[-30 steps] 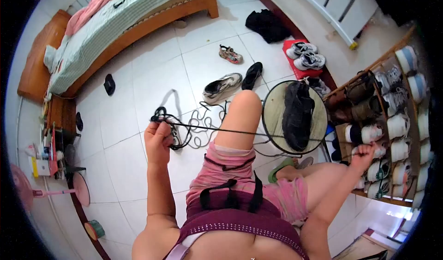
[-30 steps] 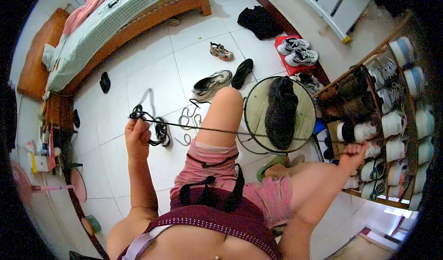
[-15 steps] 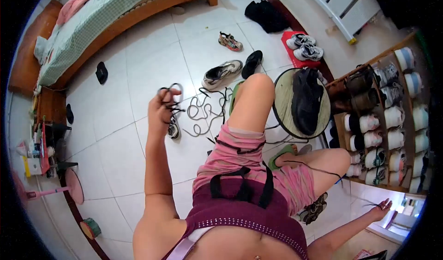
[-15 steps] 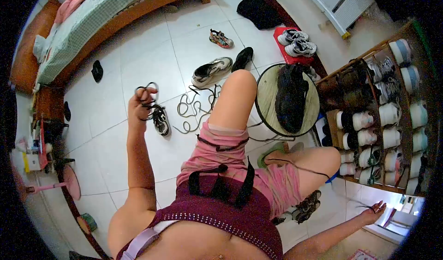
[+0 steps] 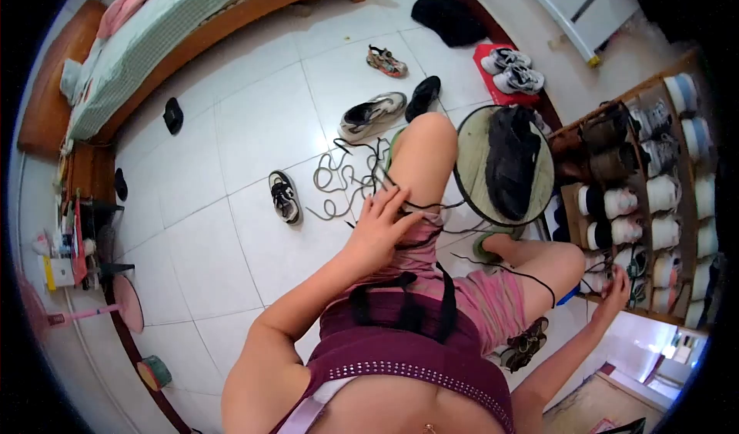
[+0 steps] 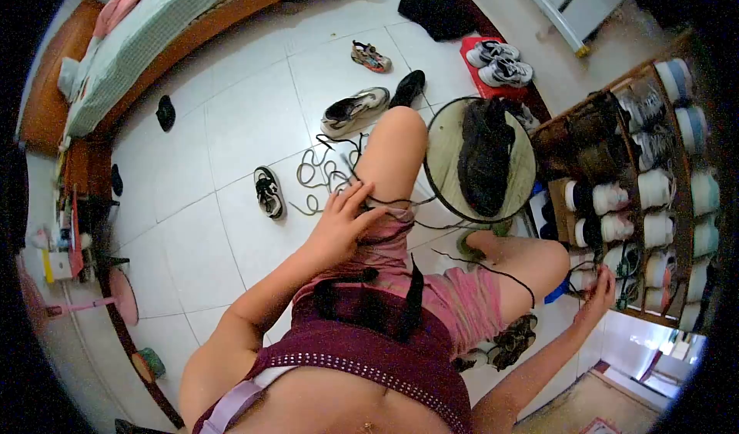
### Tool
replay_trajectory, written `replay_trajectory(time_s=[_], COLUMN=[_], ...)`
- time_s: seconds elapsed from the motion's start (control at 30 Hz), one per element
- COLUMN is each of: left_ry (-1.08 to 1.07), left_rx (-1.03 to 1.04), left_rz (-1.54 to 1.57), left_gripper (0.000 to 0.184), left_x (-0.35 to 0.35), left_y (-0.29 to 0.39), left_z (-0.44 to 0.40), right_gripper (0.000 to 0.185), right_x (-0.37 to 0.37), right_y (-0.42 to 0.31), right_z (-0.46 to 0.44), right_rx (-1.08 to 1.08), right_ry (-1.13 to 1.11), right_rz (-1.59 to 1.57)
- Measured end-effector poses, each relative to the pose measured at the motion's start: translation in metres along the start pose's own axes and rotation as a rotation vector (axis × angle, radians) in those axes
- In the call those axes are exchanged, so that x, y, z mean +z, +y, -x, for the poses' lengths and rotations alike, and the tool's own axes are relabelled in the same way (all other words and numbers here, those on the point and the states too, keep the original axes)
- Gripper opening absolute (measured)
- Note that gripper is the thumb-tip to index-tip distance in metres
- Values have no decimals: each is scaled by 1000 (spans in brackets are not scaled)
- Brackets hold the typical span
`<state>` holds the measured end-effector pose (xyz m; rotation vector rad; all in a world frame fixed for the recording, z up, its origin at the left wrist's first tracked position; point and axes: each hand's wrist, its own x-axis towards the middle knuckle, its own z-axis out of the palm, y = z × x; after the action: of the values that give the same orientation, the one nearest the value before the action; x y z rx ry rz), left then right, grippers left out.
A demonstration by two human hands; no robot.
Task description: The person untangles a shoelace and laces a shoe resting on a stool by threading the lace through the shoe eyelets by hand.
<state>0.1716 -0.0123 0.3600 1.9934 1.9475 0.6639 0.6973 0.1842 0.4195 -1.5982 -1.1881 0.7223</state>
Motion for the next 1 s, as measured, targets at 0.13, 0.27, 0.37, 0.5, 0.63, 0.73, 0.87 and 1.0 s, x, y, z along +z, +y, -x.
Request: replay_trajectory(time_s=[0.13, 0.27, 0.37, 0.5, 0.63, 0.73, 0.87, 1.0], left_ry=[-102, -183, -171, -17, 63, -535, -363, -229], left_rx=[-31, -11, 60, 331, 456, 527, 327, 145], left_rz=[-10, 20, -81, 471, 812, 736, 895, 968], left_gripper=[66, 71, 72, 61, 46, 31, 29, 23], left_x=[-30, -57, -64, -29, 10, 14, -18, -56], left_y=[14, 23, 34, 69, 135, 140, 116, 74], left_z=[8, 0, -8, -27, -62, -80, -79, -81], right_gripper=[26, 24, 23, 15, 14, 12, 22, 30], right_x=[45, 54, 61, 84, 108, 88, -23, -131], right_y=[-44, -52, -47, -88, -149, -132, -66, 4], right_z=[30, 47, 59, 105, 155, 155, 38, -41], right_rx=[22, -80, -256, -287, -470, -516, -191, -120], right_ry=[-224, -394, -446, -598, -1014, -667, -33, 312], right_rz=[2, 16, 88, 184, 86, -92, -577, -1049])
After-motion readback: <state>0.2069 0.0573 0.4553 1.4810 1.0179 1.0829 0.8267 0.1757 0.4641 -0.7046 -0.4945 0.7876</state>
